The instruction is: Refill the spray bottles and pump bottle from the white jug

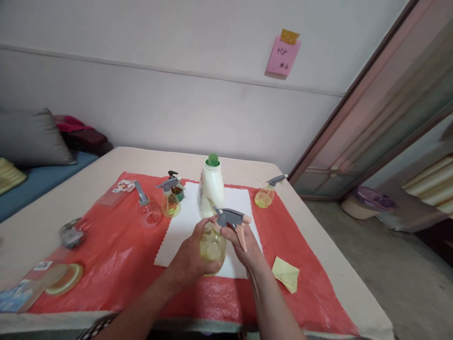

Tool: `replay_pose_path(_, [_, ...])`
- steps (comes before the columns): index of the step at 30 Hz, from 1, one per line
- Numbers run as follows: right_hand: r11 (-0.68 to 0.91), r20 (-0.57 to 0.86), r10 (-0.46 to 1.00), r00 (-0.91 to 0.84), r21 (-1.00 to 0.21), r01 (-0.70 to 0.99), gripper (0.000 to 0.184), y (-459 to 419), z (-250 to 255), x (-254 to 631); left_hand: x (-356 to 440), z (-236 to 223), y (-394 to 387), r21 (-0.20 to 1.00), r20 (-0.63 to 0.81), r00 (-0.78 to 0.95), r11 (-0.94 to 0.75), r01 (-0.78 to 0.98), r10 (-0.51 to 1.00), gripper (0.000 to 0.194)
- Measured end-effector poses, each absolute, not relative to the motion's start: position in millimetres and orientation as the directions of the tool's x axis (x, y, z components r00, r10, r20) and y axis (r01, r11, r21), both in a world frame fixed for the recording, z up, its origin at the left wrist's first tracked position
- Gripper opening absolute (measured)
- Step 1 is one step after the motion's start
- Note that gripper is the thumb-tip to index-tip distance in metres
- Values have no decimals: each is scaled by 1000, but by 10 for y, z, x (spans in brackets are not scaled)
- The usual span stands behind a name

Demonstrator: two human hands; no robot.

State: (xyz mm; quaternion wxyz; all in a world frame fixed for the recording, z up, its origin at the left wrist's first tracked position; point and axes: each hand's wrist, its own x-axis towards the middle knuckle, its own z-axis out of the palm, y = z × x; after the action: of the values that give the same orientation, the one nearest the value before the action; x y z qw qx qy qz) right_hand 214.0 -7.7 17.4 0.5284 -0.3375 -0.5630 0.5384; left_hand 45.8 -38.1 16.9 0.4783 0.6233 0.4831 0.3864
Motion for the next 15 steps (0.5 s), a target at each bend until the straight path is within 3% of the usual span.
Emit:
replay_pose_path(5, [178, 231, 950, -208, -953, -246, 36, -81, 152, 2105, 433, 207, -372, 959, -107, 285, 23, 284, 953, 110])
replay_pose_path(11, [217, 211, 976, 57, -966, -138, 35, -128, 174, 1817, 472, 162, -373, 921, 1, 152, -60, 384, 988, 107])
replay_pose_path(15, [130, 94, 984, 149, -959, -254, 44, -166, 133, 1683, 491, 163, -387, 884, 94, 176, -164, 437, 980, 95])
